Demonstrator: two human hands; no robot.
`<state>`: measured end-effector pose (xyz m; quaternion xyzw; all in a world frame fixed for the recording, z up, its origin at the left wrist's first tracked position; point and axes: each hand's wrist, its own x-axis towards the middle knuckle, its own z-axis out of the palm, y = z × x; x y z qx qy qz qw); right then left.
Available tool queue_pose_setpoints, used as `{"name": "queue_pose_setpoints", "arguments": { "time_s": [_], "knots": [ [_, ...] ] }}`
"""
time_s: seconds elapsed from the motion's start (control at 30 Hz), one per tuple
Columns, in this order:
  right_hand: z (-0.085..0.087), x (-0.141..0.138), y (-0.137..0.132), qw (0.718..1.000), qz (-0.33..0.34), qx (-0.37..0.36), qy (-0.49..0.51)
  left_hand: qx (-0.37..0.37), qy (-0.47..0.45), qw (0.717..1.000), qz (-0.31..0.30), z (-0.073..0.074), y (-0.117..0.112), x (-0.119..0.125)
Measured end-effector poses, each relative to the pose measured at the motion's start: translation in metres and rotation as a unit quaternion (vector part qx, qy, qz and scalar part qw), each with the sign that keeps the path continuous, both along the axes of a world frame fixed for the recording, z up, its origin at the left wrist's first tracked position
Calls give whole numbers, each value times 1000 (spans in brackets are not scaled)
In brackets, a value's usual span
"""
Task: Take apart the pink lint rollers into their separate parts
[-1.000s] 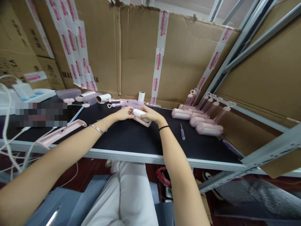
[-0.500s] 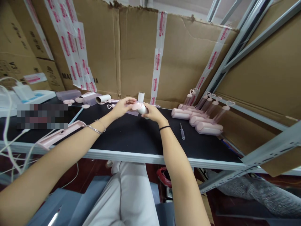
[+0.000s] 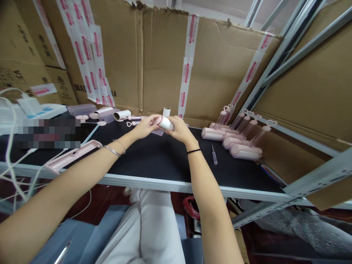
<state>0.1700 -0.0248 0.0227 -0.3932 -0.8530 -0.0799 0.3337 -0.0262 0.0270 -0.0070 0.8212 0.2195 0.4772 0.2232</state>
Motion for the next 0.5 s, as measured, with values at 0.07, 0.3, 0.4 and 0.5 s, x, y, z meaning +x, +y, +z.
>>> {"name": "queue_pose_setpoints", "arguments": {
  "time_s": [0.07, 0.3, 0.4, 0.5],
  "knots": [
    [1, 0, -1, 1000, 2, 0, -4, -2, -4, 1000, -9, -2, 3, 0],
    [-4, 0, 2, 999, 11, -48, 21, -39, -8, 998, -55, -2, -1, -2],
    [-5, -1, 2, 994, 26, -92, 57, -81, -17, 994, -70, 2, -8, -2],
    [-5, -5, -1, 987, 49, -115, 97, -80, -36, 995, -55, 8, -14, -3]
  ]
}}
